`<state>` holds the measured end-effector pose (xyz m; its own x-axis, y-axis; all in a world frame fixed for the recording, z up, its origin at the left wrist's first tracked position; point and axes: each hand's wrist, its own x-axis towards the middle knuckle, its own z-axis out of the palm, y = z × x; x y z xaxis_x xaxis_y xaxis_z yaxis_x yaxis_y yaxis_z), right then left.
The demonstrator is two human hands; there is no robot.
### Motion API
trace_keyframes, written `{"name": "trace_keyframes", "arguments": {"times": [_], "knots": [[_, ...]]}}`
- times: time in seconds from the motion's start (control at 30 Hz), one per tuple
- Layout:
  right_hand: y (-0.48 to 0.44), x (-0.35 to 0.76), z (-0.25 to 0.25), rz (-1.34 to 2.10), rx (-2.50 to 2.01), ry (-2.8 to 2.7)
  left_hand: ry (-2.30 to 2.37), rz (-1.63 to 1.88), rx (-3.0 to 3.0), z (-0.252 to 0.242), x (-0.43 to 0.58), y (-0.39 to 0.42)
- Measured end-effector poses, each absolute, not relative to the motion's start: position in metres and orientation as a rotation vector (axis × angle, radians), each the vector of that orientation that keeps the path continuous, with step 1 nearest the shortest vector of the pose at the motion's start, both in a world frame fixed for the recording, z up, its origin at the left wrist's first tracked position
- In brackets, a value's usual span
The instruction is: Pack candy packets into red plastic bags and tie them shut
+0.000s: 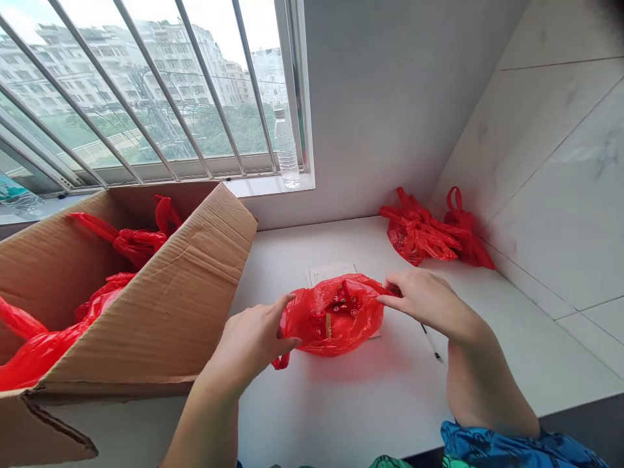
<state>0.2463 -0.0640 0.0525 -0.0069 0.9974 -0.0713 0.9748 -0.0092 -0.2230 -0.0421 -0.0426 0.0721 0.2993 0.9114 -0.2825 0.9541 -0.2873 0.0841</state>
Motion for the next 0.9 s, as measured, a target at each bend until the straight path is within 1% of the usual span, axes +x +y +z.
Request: {"name": "trace_keyframes", "arguments": {"times": [0.17, 0.27, 0.37, 0.5, 0.57, 0.6, 0.63, 0.7, 0.83, 0.9], "knots": [[-0.066, 0.25, 0.056, 0.357, -2.062, -2.083, 1.696, -0.333, 2.315, 0.07, -0.033, -0.044], [-0.065, 0.257, 0.058, 0.35, -1.962, -2.032, 1.653, -0.208, 2.354, 0.064, -0.041, -0.039], [-0.06, 0.265, 0.06, 0.328, -1.834, -1.848, 1.63, 0.21, 2.363, 0.06, -0.055, -0.026], [-0.053, 0.272, 0.06, 0.269, -1.63, -1.512, 1.368, 0.957, 2.024, 0.069, -0.06, -0.01], [-0.052, 0.272, 0.059, 0.254, -1.538, -1.41, 1.217, 1.193, 1.854, 0.077, -0.056, -0.009], [-0.052, 0.272, 0.059, 0.249, -1.5, -1.386, 1.149, 1.255, 1.807, 0.08, -0.054, -0.011], [-0.053, 0.272, 0.059, 0.245, -1.469, -1.374, 1.088, 1.279, 1.783, 0.083, -0.052, -0.013], [-0.057, 0.272, 0.059, 0.237, -1.438, -1.381, 0.991, 1.2, 1.774, 0.085, -0.05, -0.02], [-0.068, 0.272, 0.062, 0.254, -1.494, -1.559, 0.95, 0.798, 1.809, 0.085, -0.059, -0.037], [-0.076, 0.267, 0.065, 0.147, -1.515, -1.626, 0.961, 0.727, 1.815, 0.085, -0.065, -0.044]]}}
